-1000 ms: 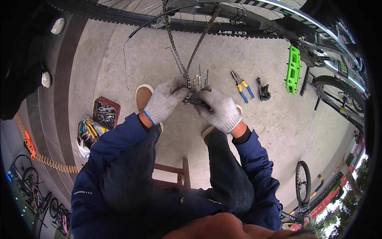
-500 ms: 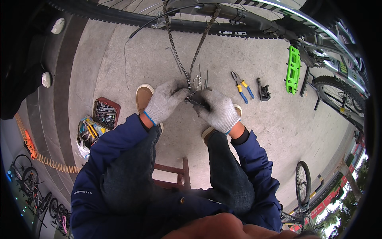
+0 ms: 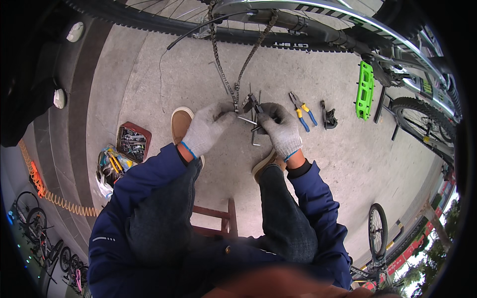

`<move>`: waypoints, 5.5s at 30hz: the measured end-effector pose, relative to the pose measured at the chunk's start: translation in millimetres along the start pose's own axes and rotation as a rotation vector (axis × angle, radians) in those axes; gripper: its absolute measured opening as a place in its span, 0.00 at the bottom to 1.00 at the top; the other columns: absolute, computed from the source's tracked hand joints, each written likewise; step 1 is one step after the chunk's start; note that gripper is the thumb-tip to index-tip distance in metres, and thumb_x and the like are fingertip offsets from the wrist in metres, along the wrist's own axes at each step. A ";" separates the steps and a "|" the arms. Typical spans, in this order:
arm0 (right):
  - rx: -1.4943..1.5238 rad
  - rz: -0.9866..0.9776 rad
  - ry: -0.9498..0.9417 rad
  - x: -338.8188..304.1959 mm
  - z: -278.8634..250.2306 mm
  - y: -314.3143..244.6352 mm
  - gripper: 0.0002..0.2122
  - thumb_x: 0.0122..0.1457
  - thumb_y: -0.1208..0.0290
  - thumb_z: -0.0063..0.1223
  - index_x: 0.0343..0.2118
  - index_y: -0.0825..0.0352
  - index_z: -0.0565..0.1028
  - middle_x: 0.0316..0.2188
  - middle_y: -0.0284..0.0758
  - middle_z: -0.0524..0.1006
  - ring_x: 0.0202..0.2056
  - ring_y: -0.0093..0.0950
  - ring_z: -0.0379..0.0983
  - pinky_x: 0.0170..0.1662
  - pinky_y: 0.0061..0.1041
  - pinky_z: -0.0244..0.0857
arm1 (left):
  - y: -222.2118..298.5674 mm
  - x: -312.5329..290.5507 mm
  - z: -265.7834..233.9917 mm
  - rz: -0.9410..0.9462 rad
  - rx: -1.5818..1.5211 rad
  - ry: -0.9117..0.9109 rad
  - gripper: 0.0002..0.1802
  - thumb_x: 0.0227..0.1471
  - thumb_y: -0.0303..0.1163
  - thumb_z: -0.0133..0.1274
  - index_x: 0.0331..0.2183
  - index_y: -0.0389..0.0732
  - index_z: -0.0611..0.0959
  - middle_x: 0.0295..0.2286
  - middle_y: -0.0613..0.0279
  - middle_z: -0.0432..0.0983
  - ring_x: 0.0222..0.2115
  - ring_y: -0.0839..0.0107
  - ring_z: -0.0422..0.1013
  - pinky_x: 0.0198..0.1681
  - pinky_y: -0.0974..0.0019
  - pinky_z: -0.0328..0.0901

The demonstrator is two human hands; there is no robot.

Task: The person uses a chain tool to remove a link from a bicycle chain, then routes the chain through the rear derailleur and around the cassette. They adjust the derailleur and spin the rear wheel to test the chain movement.

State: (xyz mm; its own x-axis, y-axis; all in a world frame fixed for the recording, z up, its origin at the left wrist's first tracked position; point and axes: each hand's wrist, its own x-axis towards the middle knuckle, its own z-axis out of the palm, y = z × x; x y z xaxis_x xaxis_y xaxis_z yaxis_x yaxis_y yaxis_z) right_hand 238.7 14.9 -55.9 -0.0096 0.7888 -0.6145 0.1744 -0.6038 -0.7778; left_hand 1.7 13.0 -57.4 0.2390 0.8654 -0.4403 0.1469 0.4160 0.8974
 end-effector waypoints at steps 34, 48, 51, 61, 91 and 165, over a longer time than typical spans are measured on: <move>-0.930 -0.320 -0.473 -4.3 23.1 134.3 0.15 0.55 0.69 0.66 0.46 0.64 0.82 0.37 0.49 0.84 0.43 0.50 0.82 0.47 0.44 0.76 | -36.6 18.1 -62.0 -0.126 -0.943 0.272 0.17 0.72 0.39 0.51 0.55 0.40 0.76 0.48 0.55 0.79 0.49 0.58 0.77 0.57 0.48 0.73; -0.574 -0.262 -0.139 44.5 21.1 103.8 0.24 0.63 0.54 0.59 0.57 0.66 0.79 0.49 0.49 0.84 0.51 0.47 0.82 0.55 0.41 0.74 | -16.2 -13.8 -43.3 -0.212 -0.904 0.241 0.14 0.72 0.36 0.51 0.52 0.40 0.79 0.45 0.58 0.82 0.47 0.61 0.79 0.53 0.51 0.75; -0.385 -0.220 -0.058 79.8 33.4 87.4 0.30 0.64 0.50 0.59 0.59 0.73 0.76 0.51 0.52 0.83 0.55 0.44 0.81 0.59 0.36 0.72 | -11.8 -24.9 -36.9 -0.271 -0.894 0.131 0.14 0.72 0.36 0.51 0.53 0.40 0.79 0.45 0.58 0.81 0.48 0.61 0.79 0.53 0.51 0.75; -0.422 -0.159 -0.357 62.2 45.6 75.7 0.23 0.60 0.56 0.65 0.50 0.69 0.82 0.46 0.47 0.85 0.49 0.39 0.83 0.55 0.34 0.74 | -22.0 -23.4 -39.9 -0.197 -0.773 0.102 0.18 0.68 0.28 0.55 0.56 0.36 0.75 0.49 0.55 0.78 0.49 0.62 0.77 0.57 0.53 0.73; 0.387 -0.098 0.126 30.4 -57.7 75.3 0.09 0.72 0.74 0.54 0.51 0.67 0.79 0.43 0.33 0.83 0.40 0.25 0.82 0.46 0.29 0.81 | -100.8 25.8 -76.7 -0.151 -0.594 0.667 0.16 0.64 0.26 0.61 0.51 0.38 0.76 0.42 0.58 0.80 0.40 0.67 0.79 0.47 0.61 0.77; 0.366 -0.092 0.230 58.5 -76.0 92.0 0.12 0.72 0.73 0.55 0.54 0.71 0.77 0.43 0.35 0.83 0.38 0.25 0.82 0.42 0.27 0.81 | -89.4 18.5 -54.9 -0.282 -0.682 0.441 0.25 0.66 0.28 0.59 0.61 0.34 0.73 0.50 0.53 0.77 0.51 0.61 0.76 0.57 0.55 0.74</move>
State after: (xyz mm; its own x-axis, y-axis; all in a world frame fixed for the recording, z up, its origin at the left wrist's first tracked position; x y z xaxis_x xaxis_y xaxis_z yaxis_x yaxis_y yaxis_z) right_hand 329.0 14.2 -153.4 0.2180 0.8212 -0.5274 -0.1775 -0.4980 -0.8488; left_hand -59.6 7.2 -144.3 -0.1355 0.6751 -0.7251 -0.4984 0.5861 0.6388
